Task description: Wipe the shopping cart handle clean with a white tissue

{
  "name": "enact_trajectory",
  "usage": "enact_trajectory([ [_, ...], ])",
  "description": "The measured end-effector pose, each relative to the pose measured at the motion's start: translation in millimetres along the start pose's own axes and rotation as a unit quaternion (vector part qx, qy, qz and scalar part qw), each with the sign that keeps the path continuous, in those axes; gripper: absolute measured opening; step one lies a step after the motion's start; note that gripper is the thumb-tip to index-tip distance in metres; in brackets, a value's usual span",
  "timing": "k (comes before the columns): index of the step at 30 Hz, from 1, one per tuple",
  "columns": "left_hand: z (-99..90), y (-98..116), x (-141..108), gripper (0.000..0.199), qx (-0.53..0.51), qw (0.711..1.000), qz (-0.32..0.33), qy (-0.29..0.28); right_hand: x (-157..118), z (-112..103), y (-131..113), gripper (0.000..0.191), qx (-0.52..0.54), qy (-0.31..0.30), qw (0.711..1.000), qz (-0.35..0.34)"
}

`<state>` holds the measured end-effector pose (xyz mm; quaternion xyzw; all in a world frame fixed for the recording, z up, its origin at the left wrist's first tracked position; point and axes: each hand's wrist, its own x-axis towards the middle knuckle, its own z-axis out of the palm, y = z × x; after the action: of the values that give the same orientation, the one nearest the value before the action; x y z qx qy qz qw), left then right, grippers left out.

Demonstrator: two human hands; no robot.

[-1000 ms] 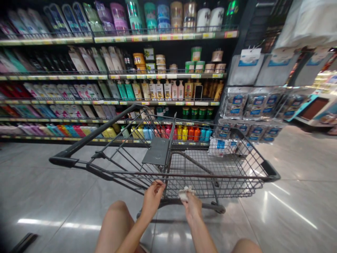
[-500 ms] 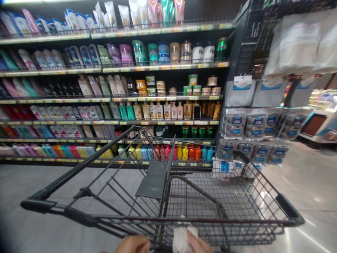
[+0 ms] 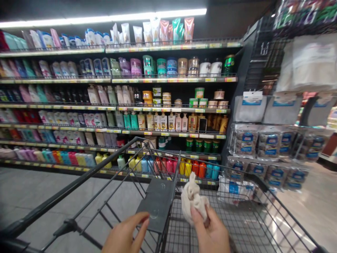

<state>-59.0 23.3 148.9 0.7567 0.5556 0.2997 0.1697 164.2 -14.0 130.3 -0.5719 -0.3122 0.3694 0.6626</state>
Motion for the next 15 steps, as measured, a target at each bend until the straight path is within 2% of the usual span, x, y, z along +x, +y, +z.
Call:
enact_trajectory([
  [4,22.9,-24,-3,0.033,0.079,0.994,-0.047,-0.062,20,64,-21,0.042,-0.074,-0.085,0.987,-0.113],
  [7,35.5,-30,-7,0.043,0.105,0.991,-0.041,-0.079,22,92,-25,0.032,-0.124,-0.133,0.969,-0.164],
  [9,44.4,-31,-9,0.053,0.123,0.989,-0.042,-0.07,23,105,-27,0.025,-0.152,-0.166,0.955,-0.194],
  [11,53.3,-31,-9,0.058,0.138,0.99,-0.038,-0.021,25,120,-28,0.02,-0.165,-0.193,0.942,-0.218],
  [15,62.2,-28,-8,0.046,0.147,0.973,-0.035,0.173,28,150,-25,0.017,-0.173,-0.225,0.927,-0.246],
])
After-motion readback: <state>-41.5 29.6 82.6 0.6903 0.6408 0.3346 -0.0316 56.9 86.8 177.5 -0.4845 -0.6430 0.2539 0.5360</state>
